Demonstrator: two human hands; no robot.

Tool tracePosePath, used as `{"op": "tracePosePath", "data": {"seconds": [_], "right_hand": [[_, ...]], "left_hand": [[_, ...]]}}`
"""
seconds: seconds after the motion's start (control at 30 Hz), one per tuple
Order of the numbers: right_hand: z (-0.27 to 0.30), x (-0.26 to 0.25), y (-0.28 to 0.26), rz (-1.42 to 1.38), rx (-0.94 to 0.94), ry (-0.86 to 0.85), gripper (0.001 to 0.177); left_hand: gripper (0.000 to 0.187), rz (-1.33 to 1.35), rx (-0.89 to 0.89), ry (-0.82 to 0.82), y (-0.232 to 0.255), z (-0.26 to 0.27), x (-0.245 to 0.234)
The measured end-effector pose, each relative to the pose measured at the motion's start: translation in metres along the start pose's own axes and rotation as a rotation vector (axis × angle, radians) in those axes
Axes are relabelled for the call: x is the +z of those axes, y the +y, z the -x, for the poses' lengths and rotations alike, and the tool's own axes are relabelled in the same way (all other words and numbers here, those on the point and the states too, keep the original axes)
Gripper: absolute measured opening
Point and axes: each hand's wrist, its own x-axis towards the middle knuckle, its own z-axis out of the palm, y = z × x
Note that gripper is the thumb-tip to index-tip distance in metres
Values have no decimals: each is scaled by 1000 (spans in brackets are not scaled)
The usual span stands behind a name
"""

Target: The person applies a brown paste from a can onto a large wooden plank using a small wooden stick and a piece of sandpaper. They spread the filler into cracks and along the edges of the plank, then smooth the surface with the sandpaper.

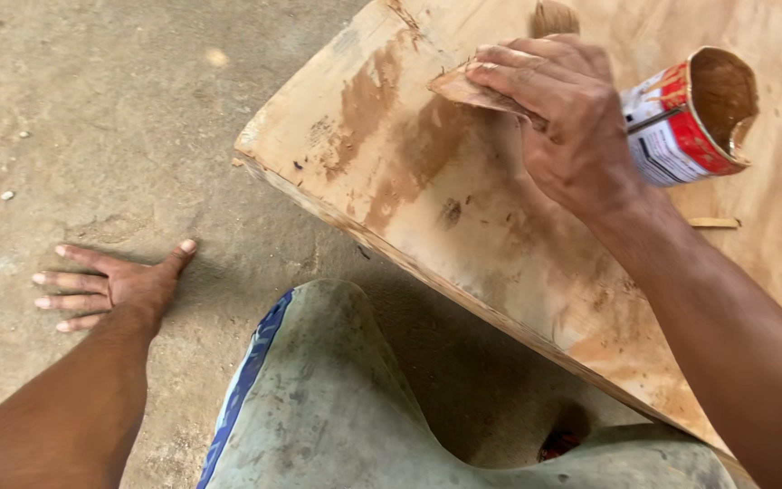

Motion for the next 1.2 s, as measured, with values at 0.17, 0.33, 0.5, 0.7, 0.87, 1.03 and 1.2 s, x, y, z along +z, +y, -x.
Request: {"op": "tracePosePath", "data": {"seconds": [0.17,0.33,0.5,0.7,0.87,1.03,1.2], "right_hand": [[12,24,25,-142,127,-43,43],[22,1,-18,-125,367,-150,54],[-11,-37,-47,66,383,-231,36],[-63,-17,-45,-6,846,-350,31],[-15,-16,-102,6,395,-265,25],[-72,-29,-64,-217,571,-178,24],[-89,17,-66,-289,414,-140,34]], "left_hand": [[164,-13,-14,-27,-3,-6,4],[165,-18,-12,-36,-7,-6,10],[167,10,-25,-42,-4,-8,9],[167,33,12,-9,-7,-2,7],[168,35,16,-14,-5,-2,6],[167,32,14,14,-6,-3,6],[166,40,-24,-47,-5,-5,7]]}}
